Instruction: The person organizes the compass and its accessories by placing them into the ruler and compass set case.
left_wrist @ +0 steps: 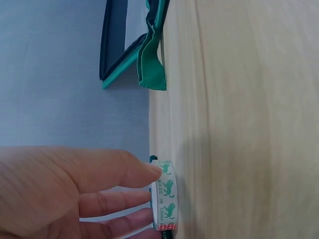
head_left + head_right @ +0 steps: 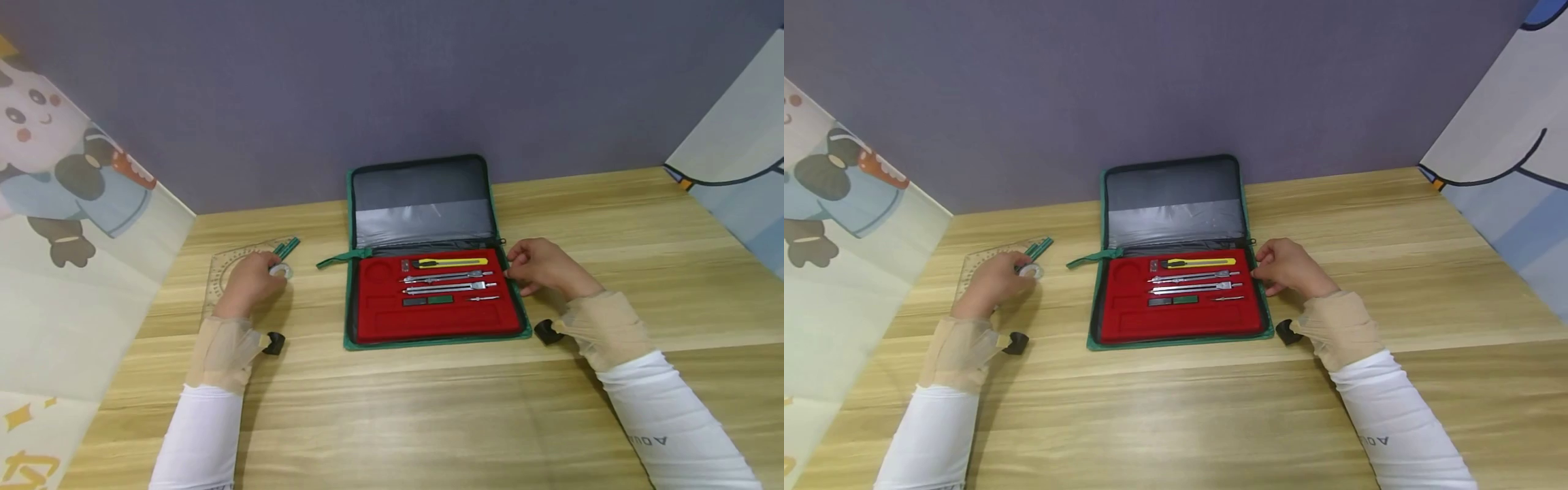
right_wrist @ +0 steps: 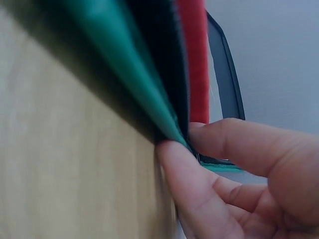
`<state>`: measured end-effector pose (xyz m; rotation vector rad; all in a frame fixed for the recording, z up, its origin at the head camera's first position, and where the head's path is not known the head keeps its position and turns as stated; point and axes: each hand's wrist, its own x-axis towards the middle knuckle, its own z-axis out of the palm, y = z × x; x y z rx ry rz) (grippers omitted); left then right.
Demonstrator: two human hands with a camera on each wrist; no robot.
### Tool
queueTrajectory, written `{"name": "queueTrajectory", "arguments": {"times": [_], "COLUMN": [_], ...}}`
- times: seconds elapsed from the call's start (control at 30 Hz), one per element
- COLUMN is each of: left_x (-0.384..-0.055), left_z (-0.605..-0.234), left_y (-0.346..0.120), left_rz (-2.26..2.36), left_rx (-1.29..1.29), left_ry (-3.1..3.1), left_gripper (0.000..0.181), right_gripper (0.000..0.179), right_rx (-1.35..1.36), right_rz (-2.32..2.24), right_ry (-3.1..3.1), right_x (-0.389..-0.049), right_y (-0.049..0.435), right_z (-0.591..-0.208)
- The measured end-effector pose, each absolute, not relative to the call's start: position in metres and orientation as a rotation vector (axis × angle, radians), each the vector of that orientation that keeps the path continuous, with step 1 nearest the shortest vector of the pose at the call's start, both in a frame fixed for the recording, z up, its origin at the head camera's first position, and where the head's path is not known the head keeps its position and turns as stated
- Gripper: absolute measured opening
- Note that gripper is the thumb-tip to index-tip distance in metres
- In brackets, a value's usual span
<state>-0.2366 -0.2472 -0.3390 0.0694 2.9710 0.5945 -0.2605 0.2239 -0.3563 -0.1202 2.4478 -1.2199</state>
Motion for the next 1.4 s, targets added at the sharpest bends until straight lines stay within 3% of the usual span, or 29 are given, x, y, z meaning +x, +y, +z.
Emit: {"name": "queueTrajectory", "arguments": {"times": [1.03,1.4], "left_x": [-0.233,-0.225], "left_z": [-0.332,-0.322], "left_y": [-0.223,-0.196], "left_rz": [0.661,0.622], "left_rx": [0.094,0.258], "left_ry": [2.933,3.017], "left_gripper": [0.043,0.041], "right_gripper": [0.037,0.036], "right_rx": [-0.084,-0.082], "right_rz": [-1.207,-1.226], "right_ry": [2.455,2.457], "right_x": [-0.258,-0.259], "right_y": [0.226,0.223], "right_z": [-0.352,-0.356]}}
